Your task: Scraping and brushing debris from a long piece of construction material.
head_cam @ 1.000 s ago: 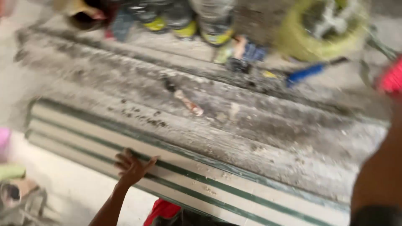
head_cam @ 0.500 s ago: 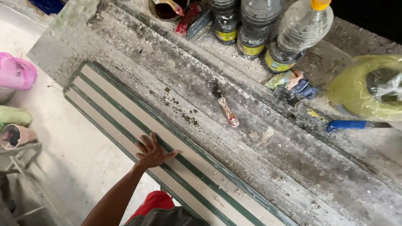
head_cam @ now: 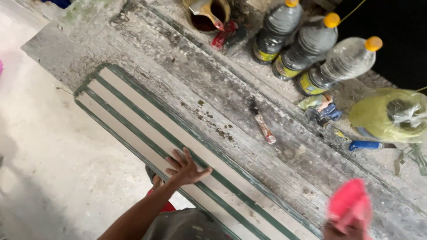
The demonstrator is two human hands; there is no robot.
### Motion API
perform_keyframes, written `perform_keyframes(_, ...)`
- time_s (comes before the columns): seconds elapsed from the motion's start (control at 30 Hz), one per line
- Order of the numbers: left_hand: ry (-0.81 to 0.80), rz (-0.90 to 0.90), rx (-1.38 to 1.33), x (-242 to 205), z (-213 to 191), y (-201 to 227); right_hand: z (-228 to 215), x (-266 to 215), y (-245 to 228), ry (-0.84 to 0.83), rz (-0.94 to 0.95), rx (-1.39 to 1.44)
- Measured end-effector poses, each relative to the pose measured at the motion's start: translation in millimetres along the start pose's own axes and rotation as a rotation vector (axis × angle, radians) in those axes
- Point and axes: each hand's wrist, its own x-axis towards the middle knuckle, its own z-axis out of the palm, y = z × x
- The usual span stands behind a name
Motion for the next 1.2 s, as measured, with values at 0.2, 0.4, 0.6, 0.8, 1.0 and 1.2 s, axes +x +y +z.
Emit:
perform_keyframes(0.2,-0.227,0.229,-0.041,-13,-28,-10,278,-133,226,-0.28,-0.167,-0.148)
perform_keyframes(0.4,-0.594,0.575,-0.391,-63,-158,-146,451,-155,347,-0.11,-0.552,-1.591)
perform_keyframes(0.6,0.028,0.544,-1.27,113,-152,-409,569,-9,530,-0.452,-1.177,-2.131)
perform_keyframes(0.8,0.177,0.077,-1.496,39,-331,-435,764,-29,689,-0.876,-1.347,-1.885)
perform_keyframes(1.0,0.815,0.678,-0.71,236,-217,-496,842,-149,753,-1.383,-0.943,-1.309)
perform_keyframes(1.2,0.018,0.07,-1.824,177,-399,-412,849,-111,771,-1.16,-1.266,-2.004)
